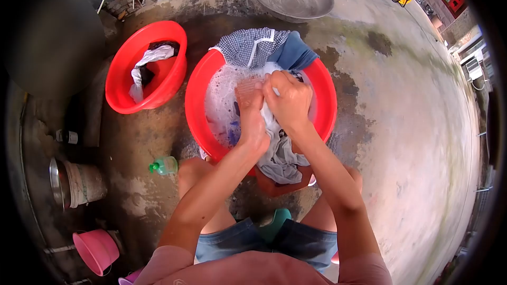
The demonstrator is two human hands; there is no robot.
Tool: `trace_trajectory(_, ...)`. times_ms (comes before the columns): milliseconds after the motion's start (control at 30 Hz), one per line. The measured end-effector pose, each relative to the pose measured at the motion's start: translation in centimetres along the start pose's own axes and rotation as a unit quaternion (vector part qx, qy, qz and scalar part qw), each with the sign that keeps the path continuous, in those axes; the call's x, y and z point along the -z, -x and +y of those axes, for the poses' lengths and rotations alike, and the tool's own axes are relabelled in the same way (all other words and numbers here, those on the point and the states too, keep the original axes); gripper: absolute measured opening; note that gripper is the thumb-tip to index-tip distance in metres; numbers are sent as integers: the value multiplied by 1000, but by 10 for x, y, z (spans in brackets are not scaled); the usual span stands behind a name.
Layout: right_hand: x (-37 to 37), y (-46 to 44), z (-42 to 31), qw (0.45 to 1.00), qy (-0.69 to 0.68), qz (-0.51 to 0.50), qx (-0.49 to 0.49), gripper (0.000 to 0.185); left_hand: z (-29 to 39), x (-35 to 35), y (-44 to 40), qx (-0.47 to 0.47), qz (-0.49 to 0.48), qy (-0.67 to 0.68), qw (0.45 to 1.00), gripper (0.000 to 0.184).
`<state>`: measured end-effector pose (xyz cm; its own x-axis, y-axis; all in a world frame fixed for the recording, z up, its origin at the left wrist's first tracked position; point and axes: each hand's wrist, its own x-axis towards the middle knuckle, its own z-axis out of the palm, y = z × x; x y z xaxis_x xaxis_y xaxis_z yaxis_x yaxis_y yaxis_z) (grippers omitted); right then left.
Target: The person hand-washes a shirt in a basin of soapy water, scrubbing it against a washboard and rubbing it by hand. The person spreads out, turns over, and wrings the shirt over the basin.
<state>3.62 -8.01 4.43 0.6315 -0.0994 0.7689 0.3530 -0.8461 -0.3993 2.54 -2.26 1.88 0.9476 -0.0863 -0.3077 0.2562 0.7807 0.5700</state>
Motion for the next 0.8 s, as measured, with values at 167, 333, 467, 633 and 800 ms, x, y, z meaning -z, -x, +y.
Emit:
trace_trajectory(167, 32, 36, -20, 944, -94, -292, 121, 16, 1, 1, 6, -13, 2, -45, 999, 20)
trace_trajectory(333, 17, 45, -23, 977, -69, -140, 144, 10, -7, 44, -20, 55, -173, 42, 982, 21)
trace_trajectory(467, 5, 12, -4, 988, -130, -47, 63, 17, 4, -7, 12, 19, 50, -68, 996, 25)
trace_trajectory(633, 15, 38, -27, 981, -124, -94, 117, 16, 7, 47, -14, 124, -176, 100, 971, 27)
trace_trajectory(800, 4, 16, 7, 994, -106, -31, 9, 19, -2, 43, -7, 85, -89, 10, 992, 33)
